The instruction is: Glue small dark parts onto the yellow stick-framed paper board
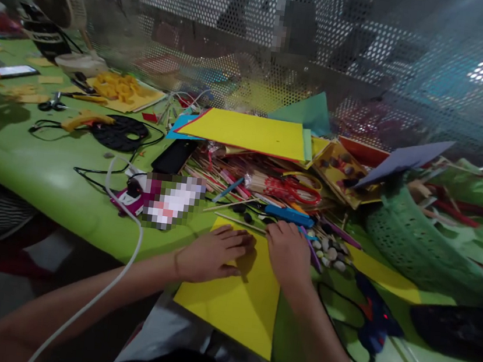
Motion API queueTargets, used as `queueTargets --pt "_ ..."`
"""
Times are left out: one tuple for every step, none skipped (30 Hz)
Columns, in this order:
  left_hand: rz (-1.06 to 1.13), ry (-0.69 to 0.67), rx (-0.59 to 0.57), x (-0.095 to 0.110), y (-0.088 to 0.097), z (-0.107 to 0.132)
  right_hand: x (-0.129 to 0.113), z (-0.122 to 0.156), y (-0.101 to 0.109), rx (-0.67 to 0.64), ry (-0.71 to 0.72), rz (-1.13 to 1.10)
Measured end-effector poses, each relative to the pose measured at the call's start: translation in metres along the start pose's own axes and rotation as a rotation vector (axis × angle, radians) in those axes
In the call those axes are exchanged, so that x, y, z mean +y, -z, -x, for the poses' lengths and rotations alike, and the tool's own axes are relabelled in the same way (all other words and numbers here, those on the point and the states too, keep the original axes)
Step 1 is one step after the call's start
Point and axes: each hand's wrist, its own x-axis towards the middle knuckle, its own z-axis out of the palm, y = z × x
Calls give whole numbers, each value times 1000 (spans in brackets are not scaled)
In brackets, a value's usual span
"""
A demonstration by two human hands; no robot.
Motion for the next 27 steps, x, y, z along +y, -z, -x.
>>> queueTargets --pt "0 4 -2 -1 -1 1 0 1 0 5 5 -3" --pt "-3 7 -2 -2 -2 2 2 3 0 10 9 -10" --pt "-7 9 -3 -2 -3 3 3 4 1 19 12 -22" --pt "-11 9 -2 -2 -3 4 5 6 2 31 13 -39" --pt "-15 7 -1 -2 -3 4 8 7 3 47 14 -59" --pt "-18 5 0 -2 -3 5 10 9 3 65 15 -82" --pt "-20 3 2 -1 -3 5 12 11 4 82 17 -107" --pt "-21 2 2 0 -3 5 14 13 3 95 23 -132" --pt "-21 2 2 0 -2 5 16 16 2 103 29 -157" --pt "-21 3 2 1 -1 5 18 18 1 103 36 -180" --pt "-19 5 0 2 0 5 19 20 0 99 42 -199" --pt "-18 6 -1 3 0 4 19 22 -1 94 46 -215" --pt "-17 6 -4 4 1 4 19 24 -2 85 49 -226" --pt "-17 7 -7 4 2 3 19 25 -3 77 49 -233" --pt "-17 9 -8 4 3 3 19 26 -3 70 48 -236" --pt "-18 11 -10 5 4 2 19 26 -3 63 47 -237" --pt "-18 12 -9 5 4 2 19 26 -4 56 46 -240" --pt "-16 12 -7 5 4 2 19 26 -4 49 44 -245" --pt "-13 10 -2 5 4 2 20 26 -4 43 44 -254" --pt "-10 8 1 5 3 2 20 26 -5 39 47 -265" --pt "-8 7 5 5 2 2 21 26 -6 36 52 -277" --pt "-9 8 11 5 2 2 22 27 -7 37 55 -287" --pt "-11 8 18 5 1 3 23 27 -9 37 60 -293" --pt "-15 10 23 5 0 3 24 27 -10 36 65 -296" --pt "-17 12 26 5 0 4 24 27 -11 32 70 -296" --pt "-19 15 31 5 0 4 25 27 -12 26 76 -295" --pt "-19 18 34 6 0 4 25 28 -13 21 81 -294"
